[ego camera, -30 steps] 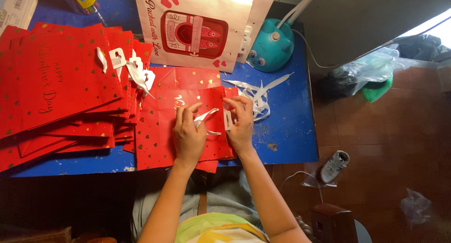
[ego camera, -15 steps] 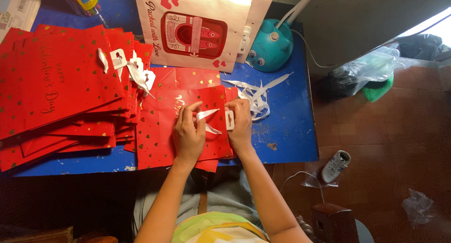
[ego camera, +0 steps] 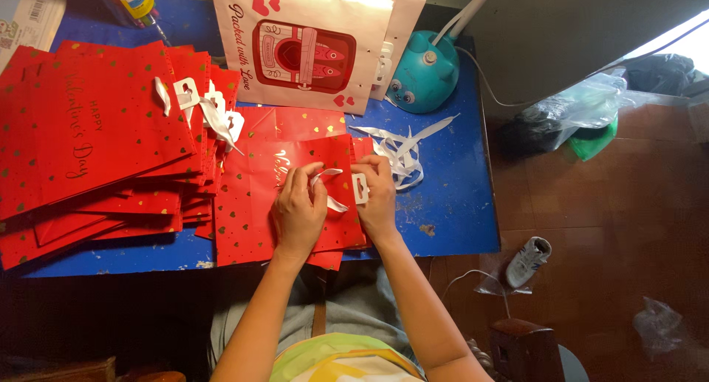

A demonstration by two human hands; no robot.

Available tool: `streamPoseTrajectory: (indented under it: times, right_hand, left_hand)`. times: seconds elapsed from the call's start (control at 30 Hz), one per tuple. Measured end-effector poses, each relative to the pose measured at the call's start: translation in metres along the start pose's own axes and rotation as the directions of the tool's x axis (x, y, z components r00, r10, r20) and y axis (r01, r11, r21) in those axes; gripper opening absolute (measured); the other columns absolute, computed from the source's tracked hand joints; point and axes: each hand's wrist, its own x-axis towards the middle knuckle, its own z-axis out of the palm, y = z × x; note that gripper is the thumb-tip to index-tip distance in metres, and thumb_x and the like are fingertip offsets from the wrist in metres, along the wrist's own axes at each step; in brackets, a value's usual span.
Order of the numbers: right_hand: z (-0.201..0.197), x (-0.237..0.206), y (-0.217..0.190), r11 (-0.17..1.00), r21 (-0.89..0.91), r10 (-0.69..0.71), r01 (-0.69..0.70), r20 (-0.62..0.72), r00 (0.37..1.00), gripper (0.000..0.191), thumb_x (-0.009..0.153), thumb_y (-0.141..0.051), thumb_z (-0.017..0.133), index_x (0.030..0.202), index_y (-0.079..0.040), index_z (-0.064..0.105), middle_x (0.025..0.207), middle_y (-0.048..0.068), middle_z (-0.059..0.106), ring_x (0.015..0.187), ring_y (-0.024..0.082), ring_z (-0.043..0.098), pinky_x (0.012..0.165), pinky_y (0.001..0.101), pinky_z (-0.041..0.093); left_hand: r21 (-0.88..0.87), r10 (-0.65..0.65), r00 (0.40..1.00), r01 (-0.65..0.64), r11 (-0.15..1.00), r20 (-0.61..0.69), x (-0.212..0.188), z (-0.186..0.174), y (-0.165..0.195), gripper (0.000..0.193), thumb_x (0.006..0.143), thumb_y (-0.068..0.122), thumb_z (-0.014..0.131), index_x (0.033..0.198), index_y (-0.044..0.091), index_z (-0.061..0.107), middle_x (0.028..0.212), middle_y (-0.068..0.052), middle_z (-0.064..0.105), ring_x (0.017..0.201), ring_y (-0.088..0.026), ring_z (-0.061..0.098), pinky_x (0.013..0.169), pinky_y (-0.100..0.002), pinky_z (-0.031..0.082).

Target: The person sits at a table with a stack of red Valentine's Day gift bags and attaches white ribbon handles to them. They thread a ribbon end through the punched holes on each side of a bag, tie the ends into knots, and set the finished bag on the stack, repeating the process bag by bag.

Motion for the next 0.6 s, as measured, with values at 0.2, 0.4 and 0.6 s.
streamPoseTrajectory:
  times: [0.2,0.4,0.6]
  right_hand:
    - [0.003,0.001,0.009,0.998,0.037,0.057,-0.051,-0.165,0.985,0.006,0.095,-0.006,0.070,0.098,-0.001,0.068,0.101,0.009,0.061,0.090,0.021,0.063,0.075,0.0311,0.051]
    - [0.006,0.001,0.017,0.930,0.331,0.232,-0.157,-0.199,0.952,0.012,0.107,-0.010,0.060,0.106,0.001,0.065,0.102,0.007,0.065,0.085,0.011,0.061,0.074,0.0255,0.051]
    - [0.004,0.004,0.014,0.774,0.618,0.297,-0.134,-0.167,0.940,0.014,0.110,-0.013,0.051,0.112,0.001,0.054,0.114,0.014,0.069,0.093,0.015,0.071,0.084,0.0289,0.060]
  left_hand:
    - [0.024,-0.034,0.999,0.033,0.999,0.042,0.003,0.000,0.002,0.022,0.093,0.011,0.066,0.115,0.008,0.067,0.099,-0.008,0.068,0.064,-0.021,0.064,0.063,-0.037,0.051]
    - [0.009,0.008,0.997,-0.009,1.000,0.080,0.003,-0.005,0.005,0.014,0.096,0.020,0.069,0.105,0.009,0.070,0.091,-0.005,0.071,0.058,-0.020,0.063,0.060,-0.036,0.049]
    - [0.015,0.041,0.997,-0.042,0.999,0.064,0.001,-0.006,0.005,0.012,0.098,0.022,0.068,0.102,0.010,0.070,0.091,-0.004,0.072,0.063,-0.020,0.065,0.060,-0.035,0.050]
